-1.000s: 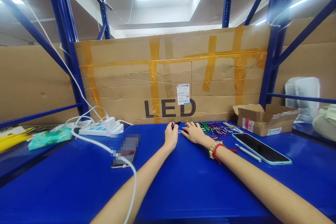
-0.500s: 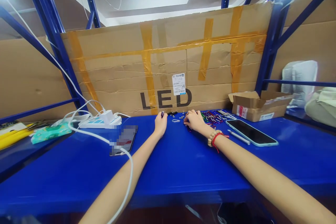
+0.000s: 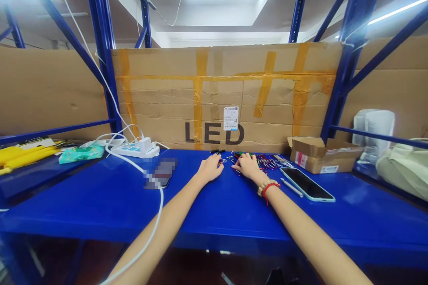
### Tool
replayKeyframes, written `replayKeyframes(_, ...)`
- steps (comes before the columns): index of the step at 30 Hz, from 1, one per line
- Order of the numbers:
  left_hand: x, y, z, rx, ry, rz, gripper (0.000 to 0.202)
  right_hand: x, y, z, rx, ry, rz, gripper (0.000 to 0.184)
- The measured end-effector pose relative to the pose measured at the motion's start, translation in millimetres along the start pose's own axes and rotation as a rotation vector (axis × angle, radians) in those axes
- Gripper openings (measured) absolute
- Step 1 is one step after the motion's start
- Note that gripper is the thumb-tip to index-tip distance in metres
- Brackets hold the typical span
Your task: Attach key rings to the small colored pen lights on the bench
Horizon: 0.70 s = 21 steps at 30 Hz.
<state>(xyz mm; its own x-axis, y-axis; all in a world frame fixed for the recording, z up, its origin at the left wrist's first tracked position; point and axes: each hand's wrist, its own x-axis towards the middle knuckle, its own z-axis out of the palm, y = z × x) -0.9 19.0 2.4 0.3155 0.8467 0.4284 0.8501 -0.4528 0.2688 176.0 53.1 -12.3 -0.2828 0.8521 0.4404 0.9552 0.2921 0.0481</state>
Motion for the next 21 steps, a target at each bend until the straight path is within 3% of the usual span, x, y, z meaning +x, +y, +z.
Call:
replayKeyframes(8,0,6,5.6,0.101,-0.064,0.053,0.018,2,-5,-10,0.083,-0.072,0.034,0.016)
replayKeyframes(21,-2,-3,4.3,0.144,-0.078,-0.014,0.034,1,-12,-5,0.125,0.093,-0.04,0.016)
